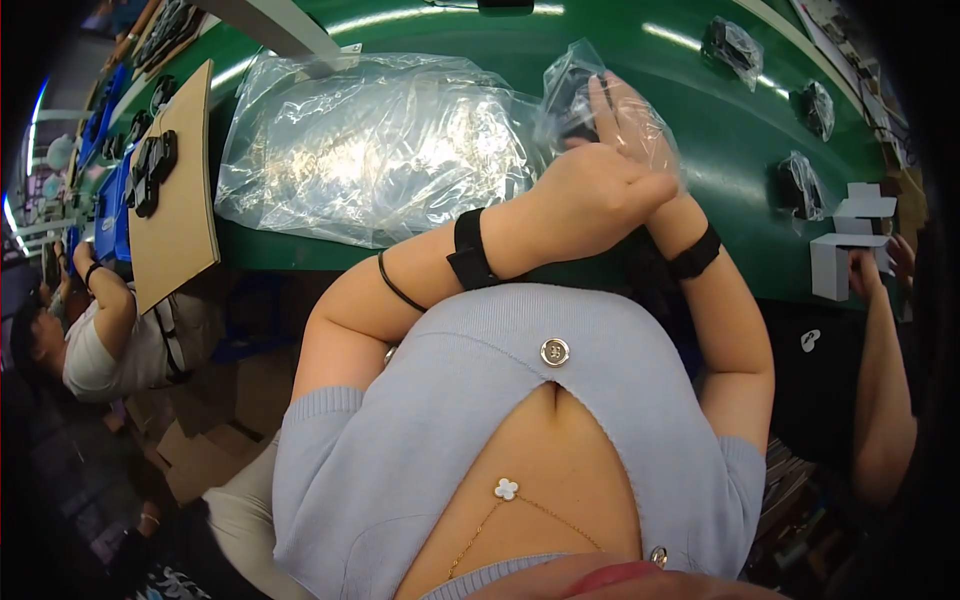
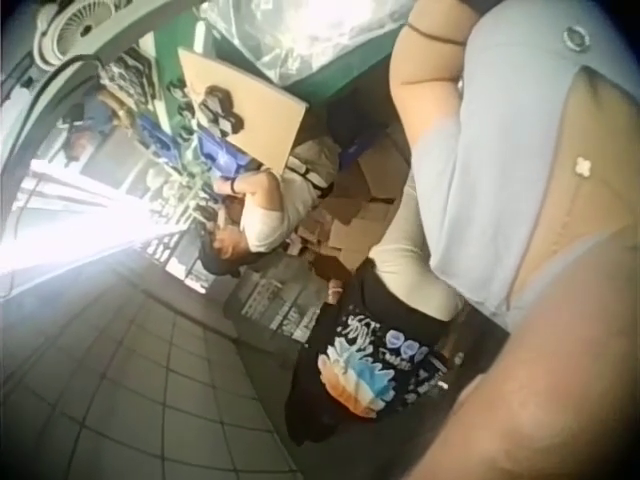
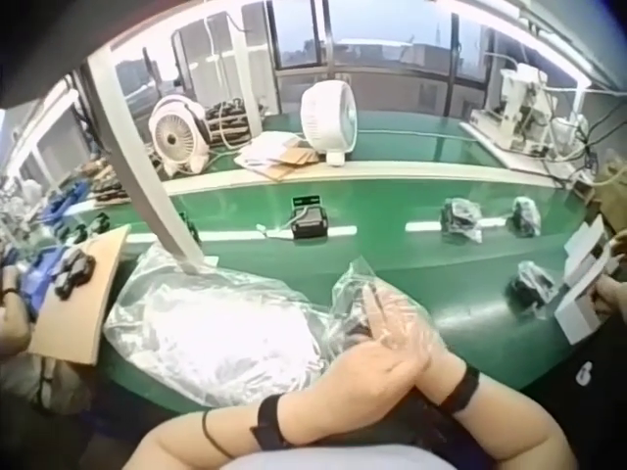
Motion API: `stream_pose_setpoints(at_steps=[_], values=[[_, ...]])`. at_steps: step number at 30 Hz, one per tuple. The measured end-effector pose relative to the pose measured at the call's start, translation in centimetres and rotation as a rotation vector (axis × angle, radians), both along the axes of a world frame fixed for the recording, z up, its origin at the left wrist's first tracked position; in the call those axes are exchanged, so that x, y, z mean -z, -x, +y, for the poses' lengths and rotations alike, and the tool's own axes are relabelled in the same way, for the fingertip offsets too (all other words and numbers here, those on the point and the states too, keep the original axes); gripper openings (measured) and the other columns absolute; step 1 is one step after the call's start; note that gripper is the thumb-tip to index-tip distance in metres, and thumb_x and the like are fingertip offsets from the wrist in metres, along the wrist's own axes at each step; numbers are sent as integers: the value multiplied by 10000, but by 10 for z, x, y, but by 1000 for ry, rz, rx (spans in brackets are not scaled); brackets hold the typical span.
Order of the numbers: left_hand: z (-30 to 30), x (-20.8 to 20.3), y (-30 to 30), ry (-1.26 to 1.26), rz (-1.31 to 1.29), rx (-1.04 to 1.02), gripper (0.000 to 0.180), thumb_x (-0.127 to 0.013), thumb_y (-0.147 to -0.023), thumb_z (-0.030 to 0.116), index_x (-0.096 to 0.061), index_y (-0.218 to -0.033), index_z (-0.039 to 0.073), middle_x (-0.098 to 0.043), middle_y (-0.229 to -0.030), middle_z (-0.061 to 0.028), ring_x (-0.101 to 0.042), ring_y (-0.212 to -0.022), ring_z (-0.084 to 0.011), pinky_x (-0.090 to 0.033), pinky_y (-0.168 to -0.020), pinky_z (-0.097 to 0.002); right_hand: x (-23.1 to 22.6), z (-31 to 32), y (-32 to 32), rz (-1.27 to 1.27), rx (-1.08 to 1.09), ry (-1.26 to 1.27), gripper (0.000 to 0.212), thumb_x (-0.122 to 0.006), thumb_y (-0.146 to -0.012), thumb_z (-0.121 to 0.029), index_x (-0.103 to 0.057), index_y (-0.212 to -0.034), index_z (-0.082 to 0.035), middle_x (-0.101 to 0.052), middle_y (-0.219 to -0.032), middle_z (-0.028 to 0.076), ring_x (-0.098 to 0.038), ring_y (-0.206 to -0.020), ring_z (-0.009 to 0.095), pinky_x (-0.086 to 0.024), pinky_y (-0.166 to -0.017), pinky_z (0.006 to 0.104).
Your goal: The person packages black electronic devices by hand, picking up each device, sliding it into a plastic bag, and setting it aside on the green table. The person repeats this process, occasionally separating a new bag from a stack or picking up a device from a box.
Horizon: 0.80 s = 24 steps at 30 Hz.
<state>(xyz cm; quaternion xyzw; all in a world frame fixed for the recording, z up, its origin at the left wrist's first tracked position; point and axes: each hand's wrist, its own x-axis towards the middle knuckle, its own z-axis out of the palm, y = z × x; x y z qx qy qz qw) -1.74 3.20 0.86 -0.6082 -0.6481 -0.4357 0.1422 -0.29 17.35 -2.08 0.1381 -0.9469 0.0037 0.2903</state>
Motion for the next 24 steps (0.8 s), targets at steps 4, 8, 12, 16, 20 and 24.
stream_pose_setpoints(at_steps=[4,8,12,16,20,24], values=[[11,-1,-14,162,186,307,194,-622,-712,79,-576,-901,72,-573,-692,-52,-572,-656,-245,-444,-622,-330,4,-14,4,-72,198,91,644,-642,-821,-282,-384,-1313,44,-480,-1239,248,-491,-1111,394,-433,-927,420],[4,-2,-8,203,-71,281,155,-602,-720,91,-549,-864,73,-577,-712,-79,-587,-684,-287,-459,-640,-372,18,6,8,-38,288,122,649,-671,-797,-268,-397,-1293,49,-479,-1240,250,-496,-1097,392,-420,-934,422],[-10,0,50,-40,86,-374,367,-618,-696,20,-555,-1052,85,-587,-886,-71,-568,-832,-307,-448,-738,-406,7,22,-2,-20,183,261,653,-710,-763,-226,-412,-1269,58,-488,-1230,245,-502,-1081,390,-410,-940,420],[0,22,73,102,145,-329,270,-580,-694,-16,-567,-947,77,-564,-821,-81,-558,-773,-306,-449,-696,-402,11,32,-9,-16,110,358,657,-738,-732,-180,-424,-1257,59,-503,-1222,237,-500,-1086,385,-410,-941,410],[3,29,70,194,106,-194,152,-551,-694,-31,-544,-823,49,-522,-759,-95,-539,-723,-300,-445,-657,-396,23,49,3,3,69,384,659,-740,-733,-178,-427,-1259,64,-506,-1239,228,-500,-1118,355,-410,-950,395],[-7,30,69,189,84,-247,81,-533,-699,-30,-506,-739,36,-484,-718,-107,-527,-694,-295,-439,-625,-386,-1,67,-17,-213,-18,600,626,-723,-761,-180,-438,-1266,55,-495,-1281,202,-498,-1156,305,-407,-962,376]])
